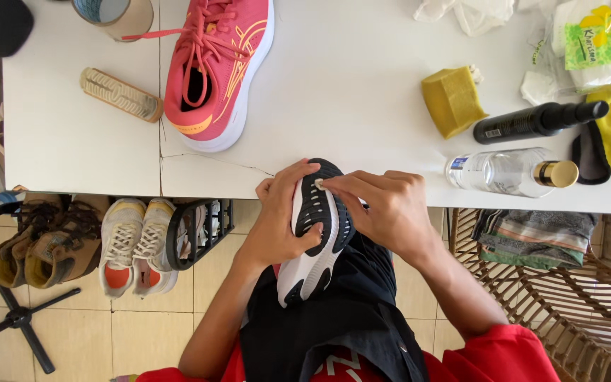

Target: The person cleans the sole of a white and black sneaker using a cotton swab and a metal tool. They scrub the black tread patterns and white midsole, occasionally dipping the swab into a clear liquid from a bottle on the table.

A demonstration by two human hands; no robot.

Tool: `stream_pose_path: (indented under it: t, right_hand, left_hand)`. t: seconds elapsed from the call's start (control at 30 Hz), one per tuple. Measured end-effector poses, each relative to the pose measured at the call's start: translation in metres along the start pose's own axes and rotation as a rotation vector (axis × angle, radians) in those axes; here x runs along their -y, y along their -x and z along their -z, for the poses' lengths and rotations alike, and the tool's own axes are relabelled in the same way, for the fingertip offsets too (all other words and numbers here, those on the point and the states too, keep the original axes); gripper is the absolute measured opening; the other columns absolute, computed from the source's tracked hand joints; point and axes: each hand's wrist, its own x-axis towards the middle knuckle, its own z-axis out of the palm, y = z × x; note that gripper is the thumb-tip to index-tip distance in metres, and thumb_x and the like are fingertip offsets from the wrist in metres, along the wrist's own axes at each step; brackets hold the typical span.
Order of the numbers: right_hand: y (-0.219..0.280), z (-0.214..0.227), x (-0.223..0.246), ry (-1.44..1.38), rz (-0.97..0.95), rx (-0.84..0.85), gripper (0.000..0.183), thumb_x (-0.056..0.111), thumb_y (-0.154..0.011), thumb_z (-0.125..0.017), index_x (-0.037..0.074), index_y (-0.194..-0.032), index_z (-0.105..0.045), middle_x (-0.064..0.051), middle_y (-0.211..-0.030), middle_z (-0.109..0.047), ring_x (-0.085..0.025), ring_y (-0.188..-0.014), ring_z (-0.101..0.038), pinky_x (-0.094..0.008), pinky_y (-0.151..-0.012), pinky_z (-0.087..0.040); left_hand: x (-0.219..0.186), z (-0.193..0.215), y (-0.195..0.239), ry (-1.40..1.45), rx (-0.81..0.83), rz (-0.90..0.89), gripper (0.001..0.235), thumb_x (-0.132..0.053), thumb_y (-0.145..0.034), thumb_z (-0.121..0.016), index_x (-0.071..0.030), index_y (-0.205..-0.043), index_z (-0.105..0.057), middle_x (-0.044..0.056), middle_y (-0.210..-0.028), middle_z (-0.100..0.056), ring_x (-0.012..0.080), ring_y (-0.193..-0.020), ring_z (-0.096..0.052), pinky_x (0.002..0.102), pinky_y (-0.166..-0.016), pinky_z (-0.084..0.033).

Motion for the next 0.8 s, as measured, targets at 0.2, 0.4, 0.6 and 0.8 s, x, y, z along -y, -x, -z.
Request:
stream_pose_path:
  t: [0.2, 0.4, 0.6, 0.8]
  right_hand:
    - [-0.019, 0.0, -0.004, 0.232, 0.289, 0.106, 0.024, 0.008, -0.108, -0.058, 0.02, -0.104, -0.079, 0.004, -0.095, -0.08, -0.018, -0.05, -0.063, -0.028, -0.059, -0.053]
    - [-0.011, -0.004, 0.003, 0.409, 0.318, 0.197, 0.018, 0.013, -0.108, -0.064, 0.021, -0.107, -0.079, 0.003, -0.091, -0.077, -0.015, -0.047, -0.062, -0.026, -0.053, -0.048]
    - [-0.032, 0.036, 0.006, 0.004, 0.086, 0.168, 0.015, 0.008, -0.106, -0.072, 0.017, -0.101, -0.083, 0.003, -0.081, -0.072, -0.025, -0.04, -0.054, -0.031, -0.048, -0.044]
    - [0.039, -0.06, -0.022, -0.962, -0.614, -0.04, 0.01, 0.005, -0.103, -0.078, 0.005, -0.112, -0.083, -0.005, -0.079, -0.079, -0.008, -0.051, -0.056, -0.02, -0.048, -0.042]
  left_hand:
    - [-0.004, 0.003, -0.002, 0.026, 0.026, 0.068, 0.097, -0.019, -0.073, -0.084, -0.012, -0.163, -0.047, 0.018, -0.165, -0.054, 0.0365, -0.16, -0.047, 0.047, -0.123, -0.017]
    - [-0.01, 0.008, -0.004, 0.001, 0.032, 0.099, 0.093, -0.021, -0.072, -0.081, -0.014, -0.159, -0.048, 0.013, -0.164, -0.056, 0.0371, -0.165, -0.041, 0.049, -0.122, -0.016]
    - [0.004, 0.003, -0.002, 0.056, 0.01, 0.094, 0.093, -0.022, -0.074, -0.08, -0.015, -0.162, -0.049, 0.012, -0.169, -0.054, 0.032, -0.164, -0.042, 0.044, -0.123, -0.016]
    - [0.001, 0.008, 0.001, 0.182, -0.049, 0.001, 0.085, -0.03, -0.084, -0.077, -0.011, -0.161, -0.048, 0.017, -0.174, -0.05, 0.0349, -0.171, -0.034, 0.039, -0.124, -0.016]
